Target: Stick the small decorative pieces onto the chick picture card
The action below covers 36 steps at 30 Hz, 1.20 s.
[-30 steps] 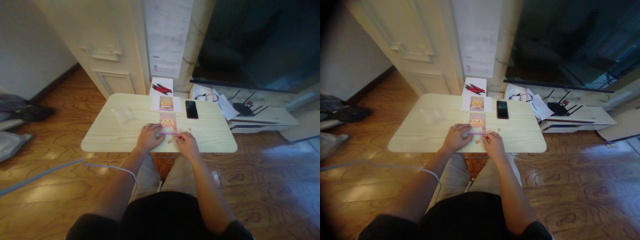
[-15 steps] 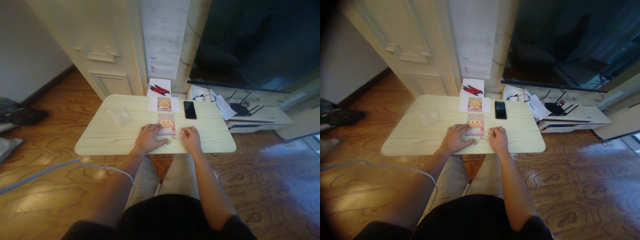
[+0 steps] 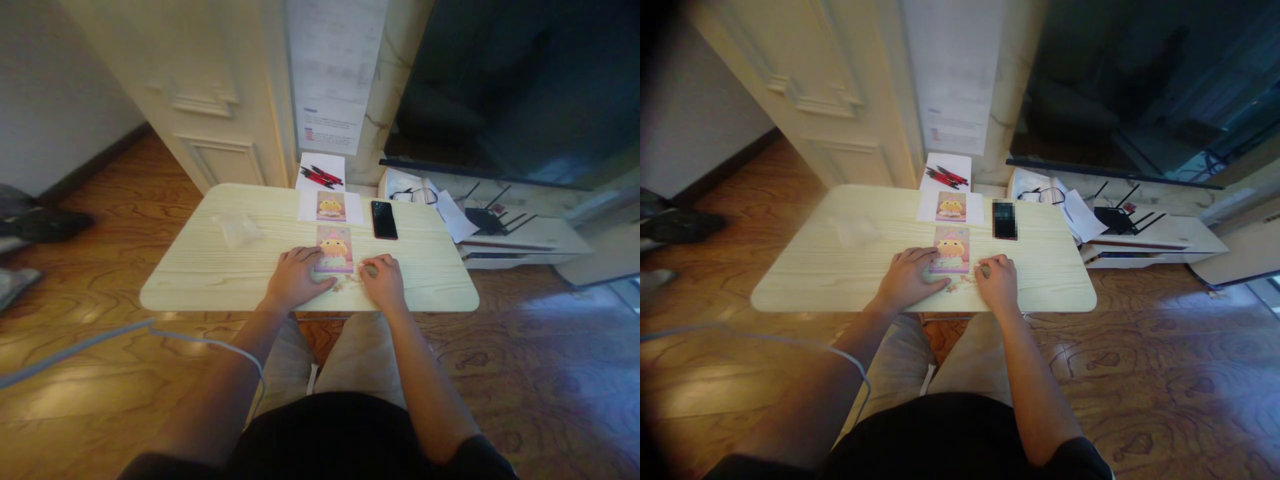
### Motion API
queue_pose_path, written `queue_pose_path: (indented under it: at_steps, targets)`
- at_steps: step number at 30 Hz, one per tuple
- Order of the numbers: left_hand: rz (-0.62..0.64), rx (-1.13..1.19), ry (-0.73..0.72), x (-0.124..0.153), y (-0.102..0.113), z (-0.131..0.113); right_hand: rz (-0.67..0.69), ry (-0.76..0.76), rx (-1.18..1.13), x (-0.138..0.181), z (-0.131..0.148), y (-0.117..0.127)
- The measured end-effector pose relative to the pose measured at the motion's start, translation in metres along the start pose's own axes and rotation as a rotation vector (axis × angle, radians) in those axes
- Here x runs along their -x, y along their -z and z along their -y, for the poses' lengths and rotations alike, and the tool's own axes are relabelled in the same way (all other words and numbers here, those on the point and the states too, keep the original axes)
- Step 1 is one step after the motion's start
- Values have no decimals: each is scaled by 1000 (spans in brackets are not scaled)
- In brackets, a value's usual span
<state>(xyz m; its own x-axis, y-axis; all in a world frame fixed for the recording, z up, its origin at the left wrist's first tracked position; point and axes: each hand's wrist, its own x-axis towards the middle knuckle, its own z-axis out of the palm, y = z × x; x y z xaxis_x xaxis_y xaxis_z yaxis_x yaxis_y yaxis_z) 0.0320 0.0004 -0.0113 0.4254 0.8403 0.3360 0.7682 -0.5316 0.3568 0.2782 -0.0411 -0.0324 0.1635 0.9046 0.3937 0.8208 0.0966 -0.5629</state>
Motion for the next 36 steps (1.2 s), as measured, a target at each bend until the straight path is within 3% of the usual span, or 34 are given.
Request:
queue_pose_path:
  at_steps: [13, 36]
  targets:
    - [-2, -20, -3, -1, 1, 1, 53, -109, -146, 3, 2, 7]
    - [45, -55, 18, -1, 5, -3, 102, -104, -219, 3, -1, 6]
